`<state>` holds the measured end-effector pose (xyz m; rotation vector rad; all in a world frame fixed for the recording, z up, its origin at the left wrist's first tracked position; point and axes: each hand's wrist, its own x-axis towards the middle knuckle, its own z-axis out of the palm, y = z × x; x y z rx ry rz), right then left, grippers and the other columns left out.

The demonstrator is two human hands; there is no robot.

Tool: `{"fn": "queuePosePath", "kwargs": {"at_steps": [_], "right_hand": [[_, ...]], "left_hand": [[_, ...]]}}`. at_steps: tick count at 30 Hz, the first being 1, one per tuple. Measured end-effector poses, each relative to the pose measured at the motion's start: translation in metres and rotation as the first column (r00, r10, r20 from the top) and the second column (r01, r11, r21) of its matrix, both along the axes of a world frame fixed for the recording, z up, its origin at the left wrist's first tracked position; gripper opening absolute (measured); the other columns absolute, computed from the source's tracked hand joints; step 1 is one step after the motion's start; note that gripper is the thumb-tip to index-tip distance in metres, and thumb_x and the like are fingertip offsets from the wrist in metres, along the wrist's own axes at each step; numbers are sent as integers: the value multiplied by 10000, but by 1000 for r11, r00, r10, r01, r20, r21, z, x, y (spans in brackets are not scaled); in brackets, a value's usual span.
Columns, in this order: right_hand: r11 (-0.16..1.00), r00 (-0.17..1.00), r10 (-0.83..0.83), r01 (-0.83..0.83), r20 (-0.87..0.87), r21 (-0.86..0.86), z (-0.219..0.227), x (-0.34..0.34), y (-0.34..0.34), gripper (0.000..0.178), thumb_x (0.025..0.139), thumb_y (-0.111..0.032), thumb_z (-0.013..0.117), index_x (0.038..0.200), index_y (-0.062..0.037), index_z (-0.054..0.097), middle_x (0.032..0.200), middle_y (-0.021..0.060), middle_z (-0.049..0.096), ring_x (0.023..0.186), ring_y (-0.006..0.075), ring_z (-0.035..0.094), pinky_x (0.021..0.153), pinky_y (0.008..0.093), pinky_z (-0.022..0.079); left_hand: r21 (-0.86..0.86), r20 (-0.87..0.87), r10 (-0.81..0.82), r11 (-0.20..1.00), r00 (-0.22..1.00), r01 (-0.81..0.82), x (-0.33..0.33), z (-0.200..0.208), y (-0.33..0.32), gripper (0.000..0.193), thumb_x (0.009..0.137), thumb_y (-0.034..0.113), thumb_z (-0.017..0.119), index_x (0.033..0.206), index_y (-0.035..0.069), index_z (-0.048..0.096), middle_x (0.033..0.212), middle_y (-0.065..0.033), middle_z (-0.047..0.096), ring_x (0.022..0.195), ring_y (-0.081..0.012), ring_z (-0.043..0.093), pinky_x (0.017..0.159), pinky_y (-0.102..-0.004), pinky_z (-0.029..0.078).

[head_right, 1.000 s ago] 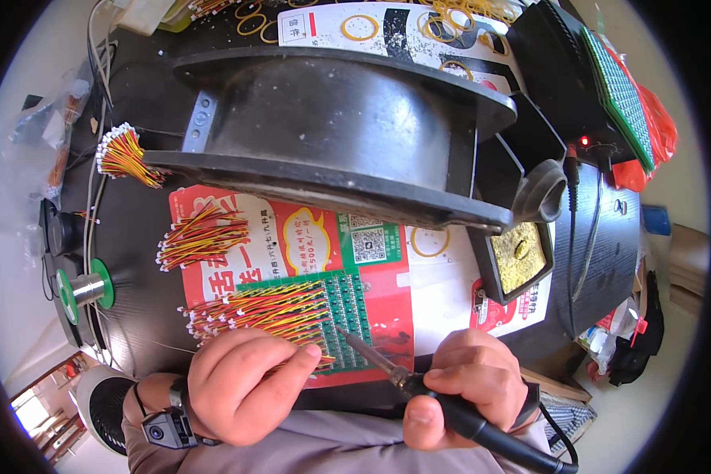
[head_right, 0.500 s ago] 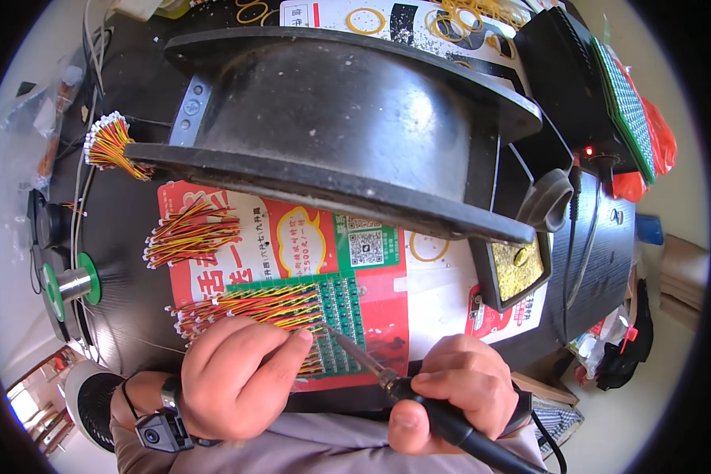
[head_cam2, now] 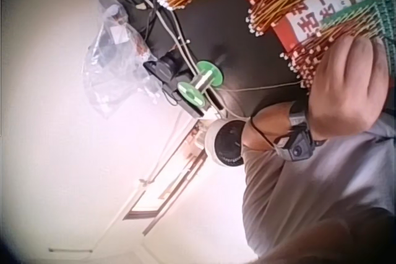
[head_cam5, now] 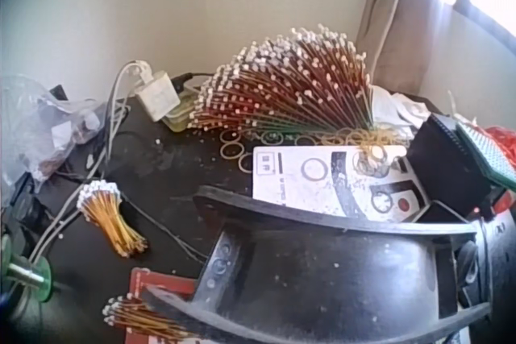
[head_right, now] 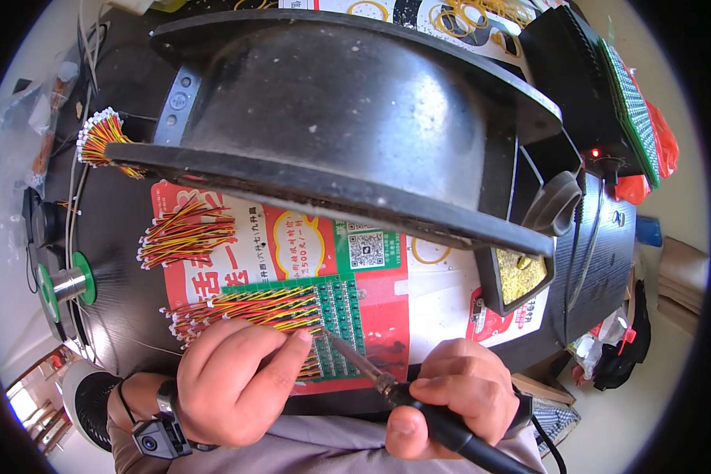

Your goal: The person is soldering a series of small wire harnesses onto a green circuit board at a cluttered workstation.

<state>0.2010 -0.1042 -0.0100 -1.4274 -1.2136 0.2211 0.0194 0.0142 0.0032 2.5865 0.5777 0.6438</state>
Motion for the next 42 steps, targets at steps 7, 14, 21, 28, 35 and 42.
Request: {"fn": "queuePosePath", "kwargs": {"at_steps": [7, 14, 21, 28, 35, 42], "right_hand": [[997, 999, -39, 39, 3, -59, 3, -4, 1, 368, 891, -344, 687, 863, -28, 501, 582, 29, 446, 459, 116, 434, 411, 248, 341], [997, 998, -30, 27, -56, -69, 5, -2, -3, 334, 888, -325, 667, 871, -41, 493, 607, 31, 444, 491, 122, 441, 431, 258, 353], [997, 998, -52, 50, -37, -62, 4, -4, -2, 337, 886, -334, 670, 857, -47, 495, 594, 28, 449, 482, 120, 442, 432, 255, 346], [997, 999, -47, 47, 4, -54, 5, -5, -1, 351, 888, -342, 673, 850, -44, 492, 558, 23, 437, 444, 119, 431, 420, 254, 342], [998, 999, -36, 37, 6, -57, 4, -4, 1, 362, 887, -339, 698, 840, -39, 501, 556, 21, 449, 448, 118, 451, 415, 248, 345], [996, 997, -76, 76, 1, -50, 2, -6, 1, 371, 882, -346, 712, 843, -39, 508, 552, 20, 445, 439, 116, 433, 408, 246, 334]], "left_hand": [[-24, -13, -5, 1000, 1000, 5, 3, 5, 2, 296, 682, 21, 707, 966, -60, 710, 830, -99, 604, 680, -230, 609, 589, -327, 513], [-27, -33, -40, 999, 999, 39, 3, 6, 4, 297, 675, 12, 717, 963, -57, 711, 828, -99, 606, 676, -227, 604, 598, -327, 514], [29, -6, -63, 998, 998, 64, 5, 13, 7, 276, 667, 14, 723, 937, -47, 720, 838, -98, 610, 692, -235, 595, 586, -329, 512], [16, -50, -50, 999, 997, 51, 5, 11, 3, 276, 657, 25, 724, 927, -34, 722, 841, -85, 604, 707, -237, 585, 590, -327, 509], [40, -69, -31, 999, 997, 33, 4, 12, 0, 287, 655, 26, 715, 936, -35, 721, 852, -89, 606, 727, -242, 588, 613, -333, 513], [59, -74, -31, 998, 997, 36, 4, 10, -1, 287, 665, 33, 717, 942, -39, 722, 859, -94, 613, 740, -247, 594, 630, -334, 519]]}}
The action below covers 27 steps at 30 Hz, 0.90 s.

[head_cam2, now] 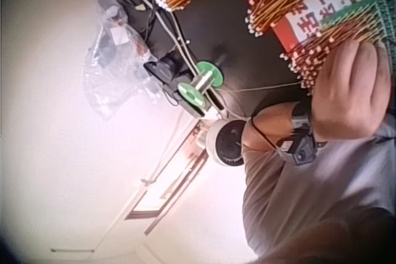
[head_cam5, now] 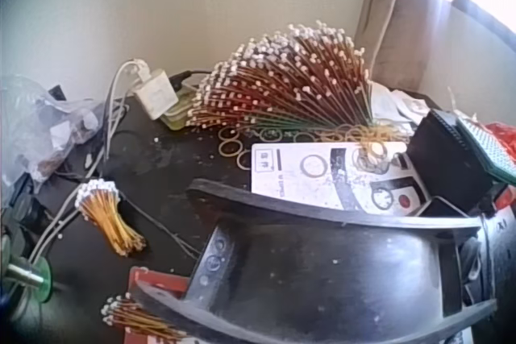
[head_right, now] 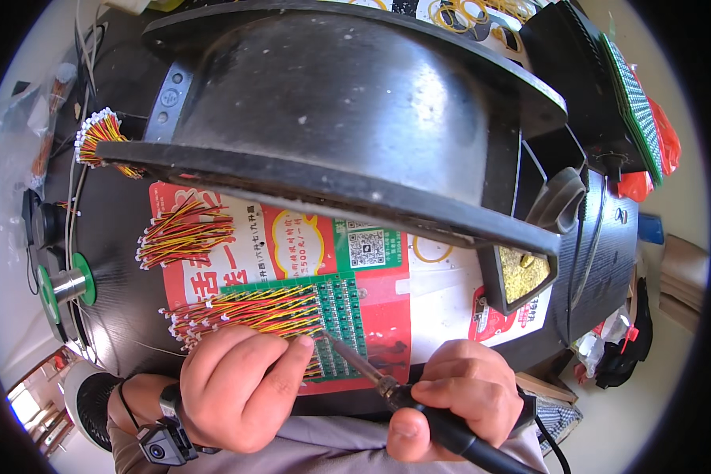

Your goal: The person is soldering a series of small wire harnesses onto a green circuit board at a cluttered workstation.

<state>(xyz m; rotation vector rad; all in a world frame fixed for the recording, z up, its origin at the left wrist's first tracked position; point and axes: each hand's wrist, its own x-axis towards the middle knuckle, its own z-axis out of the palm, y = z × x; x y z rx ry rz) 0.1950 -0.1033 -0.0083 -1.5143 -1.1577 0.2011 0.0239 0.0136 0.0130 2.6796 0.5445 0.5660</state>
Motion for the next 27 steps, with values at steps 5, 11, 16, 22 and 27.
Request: {"fn": "queuePosePath", "kwargs": {"at_steps": [5, 11, 16, 22, 27], "right_hand": [[999, 998, 51, -51, -42, 2, 4, 1, -4, 365, 880, -343, 693, 854, -32, 504, 582, 23, 428, 459, 114, 411, 413, 260, 315], [995, 998, -56, 57, -11, 79, -2, -2, -2, 319, 887, -314, 646, 867, -31, 499, 592, 33, 430, 484, 124, 414, 440, 277, 307], [997, 998, -60, 60, -11, 49, 0, -3, -3, 331, 891, -322, 652, 853, -31, 499, 587, 32, 433, 472, 121, 415, 433, 268, 301], [1000, 1000, 5, -5, -12, -2, 2, 0, -2, 369, 895, -347, 669, 836, -30, 492, 575, 26, 432, 456, 118, 429, 412, 249, 323], [1000, 1000, -8, 8, 1, 3, 1, -1, 1, 391, 899, -364, 679, 819, -31, 489, 565, 26, 429, 446, 119, 426, 405, 247, 327]], "left_hand": [[11, -15, 11, 1000, 1000, -11, 0, 4, -2, 275, 670, 33, 722, 936, -35, 724, 857, -92, 616, 741, -247, 595, 632, -334, 519], [-11, 11, 41, 999, 999, -41, -2, -3, -4, 268, 668, 31, 731, 929, -30, 724, 851, -89, 616, 732, -244, 595, 630, -331, 516], [-30, 63, 54, 998, 997, -53, -3, -7, -5, 260, 674, 15, 722, 930, -34, 723, 848, -90, 615, 722, -244, 593, 622, -330, 512], [-45, 67, 50, 998, 996, -48, -4, -7, -5, 252, 681, -14, 696, 931, -50, 713, 833, -97, 612, 693, -242, 590, 608, -334, 510], [-2, 34, 4, 1000, 999, -4, 0, -2, 0, 242, 692, -20, 695, 931, -53, 710, 825, -96, 608, 685, -244, 590, 602, -339, 511]]}}
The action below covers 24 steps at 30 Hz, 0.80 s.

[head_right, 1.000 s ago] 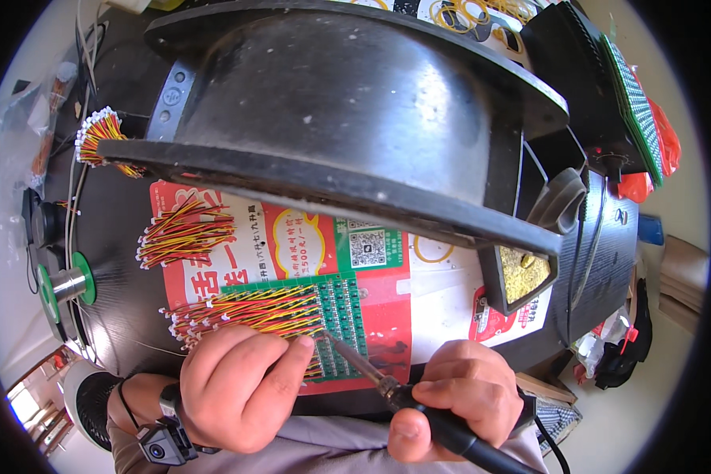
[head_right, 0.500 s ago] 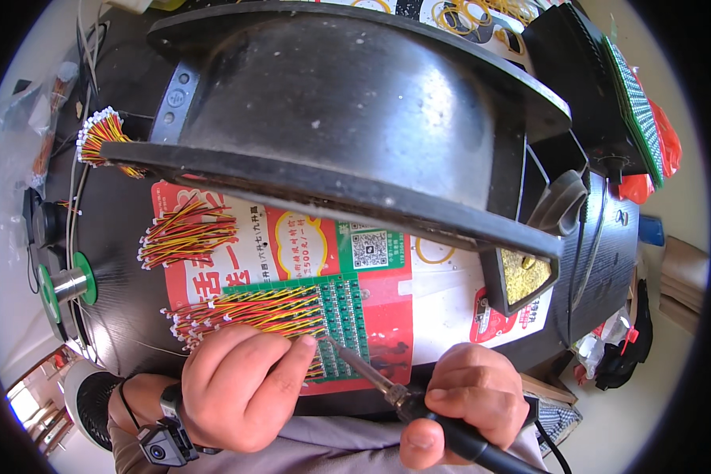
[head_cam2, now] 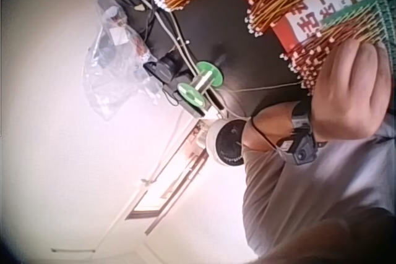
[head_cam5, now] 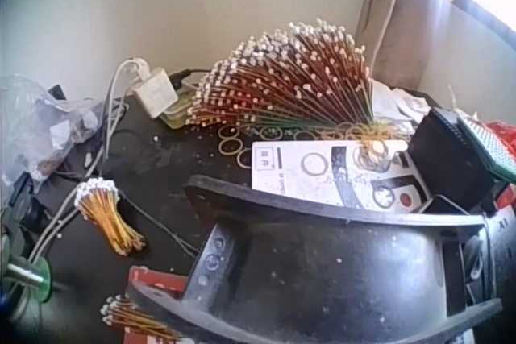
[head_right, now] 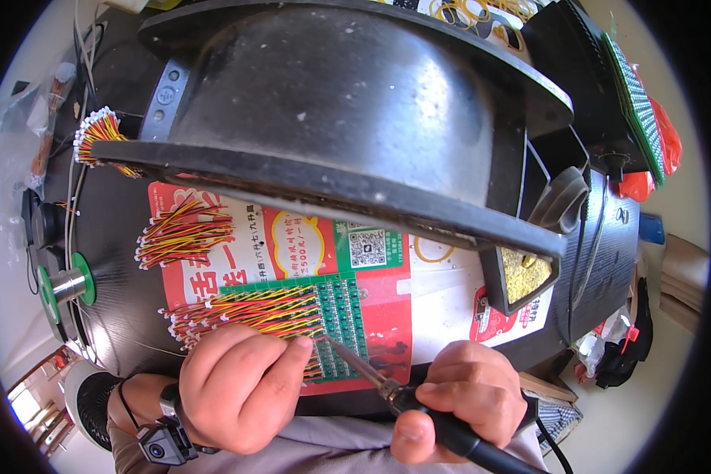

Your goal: The person is soldering a series of small wire harnesses onto a green circuit board at a cluttered workstation.

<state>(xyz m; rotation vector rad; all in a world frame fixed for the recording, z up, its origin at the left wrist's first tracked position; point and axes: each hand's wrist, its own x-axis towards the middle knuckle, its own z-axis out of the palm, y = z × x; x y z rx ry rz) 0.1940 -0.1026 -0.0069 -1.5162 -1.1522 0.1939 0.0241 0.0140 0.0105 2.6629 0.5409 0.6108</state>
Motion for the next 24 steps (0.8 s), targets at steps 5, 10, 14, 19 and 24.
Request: {"fn": "queuePosePath", "kwargs": {"at_steps": [5, 10, 14, 19, 24], "right_hand": [[1000, 1000, -17, 17, 4, -8, 1, -1, -1, 396, 899, -368, 682, 813, -32, 488, 558, 24, 426, 441, 119, 422, 402, 250, 323], [1000, 1000, -4, 4, -1, -11, 1, 0, 0, 390, 896, -360, 680, 818, -31, 486, 554, 24, 425, 438, 121, 421, 402, 254, 321], [1000, 1000, 21, -21, 7, -17, 0, 2, -1, 375, 894, -351, 672, 826, -33, 485, 556, 25, 424, 439, 122, 418, 406, 257, 322], [1000, 1000, 12, -12, -4, -9, 2, 1, -2, 364, 897, -350, 661, 834, -38, 484, 568, 25, 431, 448, 122, 423, 410, 258, 327], [999, 1000, 21, -21, -1, -28, 1, 2, -2, 360, 898, -346, 664, 840, -37, 489, 571, 26, 436, 452, 119, 429, 412, 252, 333]], "left_hand": [[-8, 16, 28, 1000, 999, -28, -1, -4, -5, 226, 701, -24, 715, 924, -54, 708, 819, -93, 604, 683, -245, 587, 601, -340, 512], [-14, 30, 46, 999, 998, -46, -2, -6, -6, 212, 704, -29, 730, 913, -53, 706, 818, -93, 601, 683, -246, 586, 598, -340, 514], [-22, 17, 57, 998, 998, -57, -3, -7, -8, 202, 711, -31, 728, 910, -56, 705, 818, -95, 601, 685, -244, 586, 602, -339, 517], [23, 1, 37, 999, 999, -37, 3, -1, -3, 194, 718, -29, 728, 909, -58, 704, 813, -95, 601, 687, -244, 586, 606, -339, 519], [15, 7, 29, 999, 1000, -29, 2, -2, -3, 195, 717, -28, 721, 908, -59, 704, 813, -97, 603, 680, -243, 589, 605, -340, 519]]}}
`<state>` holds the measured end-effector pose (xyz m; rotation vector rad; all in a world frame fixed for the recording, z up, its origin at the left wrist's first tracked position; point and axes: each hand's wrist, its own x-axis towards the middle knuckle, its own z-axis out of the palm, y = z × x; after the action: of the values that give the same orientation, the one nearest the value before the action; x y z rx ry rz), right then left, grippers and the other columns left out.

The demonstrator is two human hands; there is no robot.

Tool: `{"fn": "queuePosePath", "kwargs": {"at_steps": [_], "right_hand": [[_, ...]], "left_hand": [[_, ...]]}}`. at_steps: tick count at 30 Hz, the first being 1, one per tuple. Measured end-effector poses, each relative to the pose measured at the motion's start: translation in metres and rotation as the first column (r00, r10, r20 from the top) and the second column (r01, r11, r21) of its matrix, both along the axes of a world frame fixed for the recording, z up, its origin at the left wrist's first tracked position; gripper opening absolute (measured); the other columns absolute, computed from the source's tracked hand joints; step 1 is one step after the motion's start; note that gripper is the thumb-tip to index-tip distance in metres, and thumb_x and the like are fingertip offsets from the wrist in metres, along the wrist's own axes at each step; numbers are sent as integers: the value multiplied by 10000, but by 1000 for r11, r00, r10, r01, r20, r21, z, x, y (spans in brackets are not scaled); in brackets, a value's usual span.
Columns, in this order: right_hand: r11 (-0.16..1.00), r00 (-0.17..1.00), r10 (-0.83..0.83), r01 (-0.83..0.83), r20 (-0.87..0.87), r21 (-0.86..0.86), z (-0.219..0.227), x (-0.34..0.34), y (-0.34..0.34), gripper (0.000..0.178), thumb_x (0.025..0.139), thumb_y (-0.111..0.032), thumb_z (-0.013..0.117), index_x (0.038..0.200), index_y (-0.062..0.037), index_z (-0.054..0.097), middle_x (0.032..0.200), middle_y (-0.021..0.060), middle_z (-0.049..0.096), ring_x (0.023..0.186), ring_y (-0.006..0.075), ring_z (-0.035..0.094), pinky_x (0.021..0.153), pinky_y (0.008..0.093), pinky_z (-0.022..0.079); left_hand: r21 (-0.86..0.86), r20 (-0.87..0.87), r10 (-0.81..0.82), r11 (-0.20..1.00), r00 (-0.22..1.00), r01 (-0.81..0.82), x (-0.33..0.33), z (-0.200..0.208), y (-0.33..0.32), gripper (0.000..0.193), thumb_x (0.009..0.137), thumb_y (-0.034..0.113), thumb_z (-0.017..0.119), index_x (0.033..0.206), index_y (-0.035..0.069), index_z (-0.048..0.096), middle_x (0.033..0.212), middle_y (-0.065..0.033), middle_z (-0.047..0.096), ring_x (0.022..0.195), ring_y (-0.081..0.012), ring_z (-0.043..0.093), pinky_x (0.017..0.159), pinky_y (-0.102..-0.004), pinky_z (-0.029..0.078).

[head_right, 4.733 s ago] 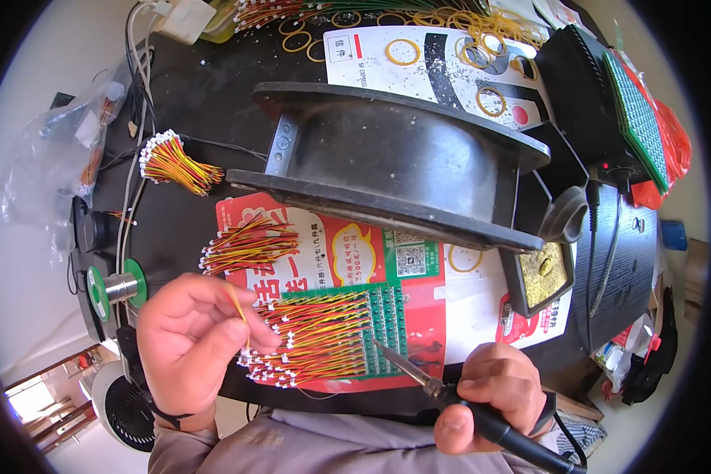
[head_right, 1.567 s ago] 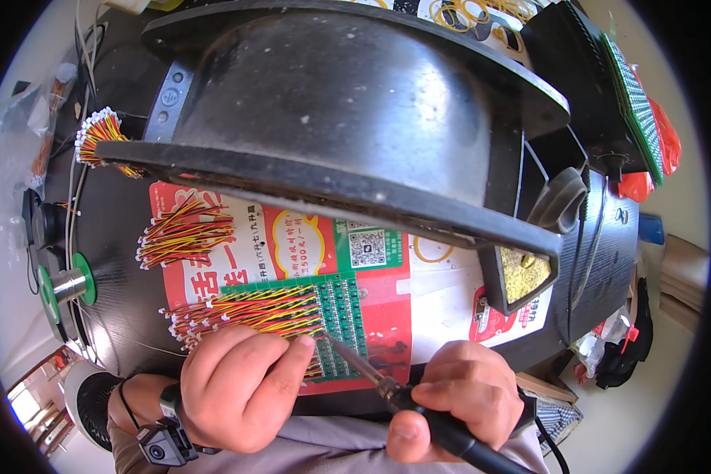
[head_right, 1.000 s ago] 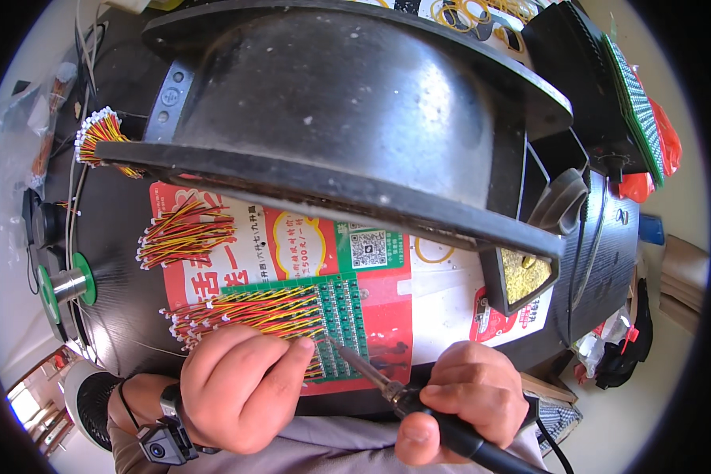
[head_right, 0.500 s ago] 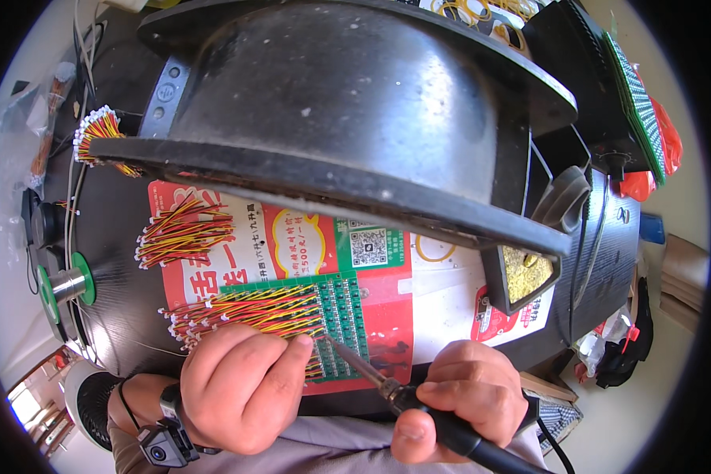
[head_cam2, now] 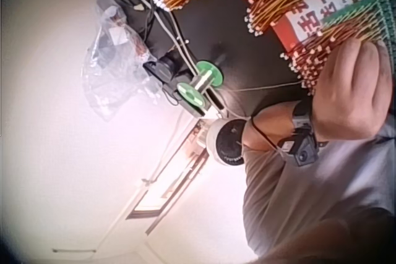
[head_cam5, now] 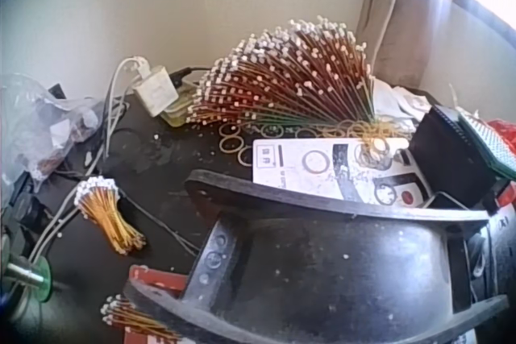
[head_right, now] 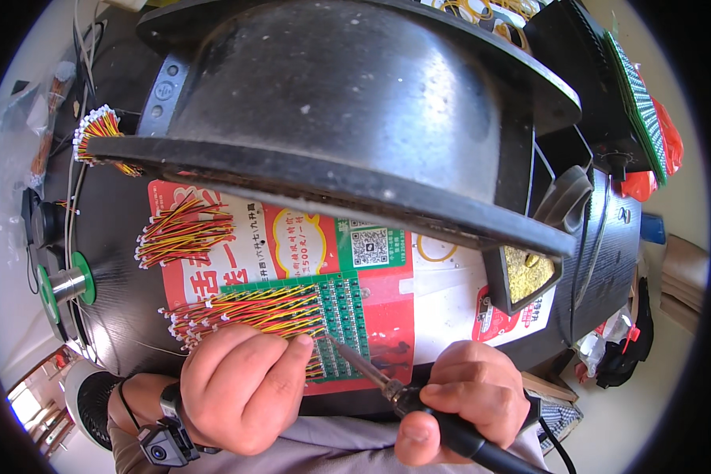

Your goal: The person is soldering a series of small wire harnesses onto a green circuit board at a cluttered workstation.

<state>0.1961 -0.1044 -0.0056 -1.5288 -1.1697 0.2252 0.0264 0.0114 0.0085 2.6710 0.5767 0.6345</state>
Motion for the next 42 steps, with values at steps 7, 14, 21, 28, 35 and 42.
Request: {"fn": "queuePosePath", "kwargs": {"at_steps": [7, 14, 21, 28, 35, 42], "right_hand": [[1000, 999, 19, -19, 28, 0, 1, 0, 0, 365, 888, -342, 675, 825, -34, 490, 560, 23, 432, 443, 121, 434, 412, 250, 343], [998, 999, -51, 51, 18, 35, -3, -5, 1, 357, 879, -333, 681, 826, -33, 494, 561, 23, 432, 445, 123, 433, 411, 249, 339], [999, 1000, -12, 12, 13, 52, -4, -2, 0, 340, 871, -319, 685, 833, -34, 502, 576, 28, 440, 456, 122, 431, 407, 252, 317], [991, 1000, -22, 24, -15, 134, -7, -2, 2, 306, 878, -294, 663, 851, -35, 503, 583, 28, 420, 477, 122, 419, 414, 261, 286], [995, 1000, -11, 12, -8, 103, -1, 0, -3, 317, 891, -310, 639, 863, -32, 489, 592, 32, 424, 483, 125, 420, 429, 265, 302], [991, 998, 58, -59, 16, 122, -3, 8, -9, 252, 811, -192, 690, 866, -20, 515, 600, 50, 503, 463, 144, 487, 426, 267, 413]], "left_hand": [[-20, 42, 13, 1000, 999, -12, -4, -5, -2, 198, 715, -13, 708, 909, -56, 705, 811, -96, 604, 676, -243, 595, 606, -341, 519], [7, -7, -18, 1000, 1000, 18, -1, 0, 1, 193, 715, -10, 705, 904, -52, 706, 804, -91, 604, 667, -240, 592, 603, -339, 515], [-11, 11, 12, 1000, 1000, -12, -4, -5, -3, 187, 712, -19, 709, 895, -53, 704, 796, -90, 599, 664, -239, 587, 595, -338, 513], [-24, 23, 32, 999, 999, -31, -4, -7, -3, 197, 696, -30, 721, 891, -57, 703, 792, -93, 596, 667, -241, 583, 586, -335, 514], [-13, 74, -14, 1000, 997, 15, -4, -11, 3, 200, 688, -8, 714, 886, -37, 711, 797, -89, 611, 677, -238, 598, 578, -331, 521], [-53, 121, -94, 993, 988, 101, -8, -6, 19, 221, 686, 14, 722, 902, -30, 718, 831, -85, 637, 712, -255, 628, 583, -325, 544]]}}
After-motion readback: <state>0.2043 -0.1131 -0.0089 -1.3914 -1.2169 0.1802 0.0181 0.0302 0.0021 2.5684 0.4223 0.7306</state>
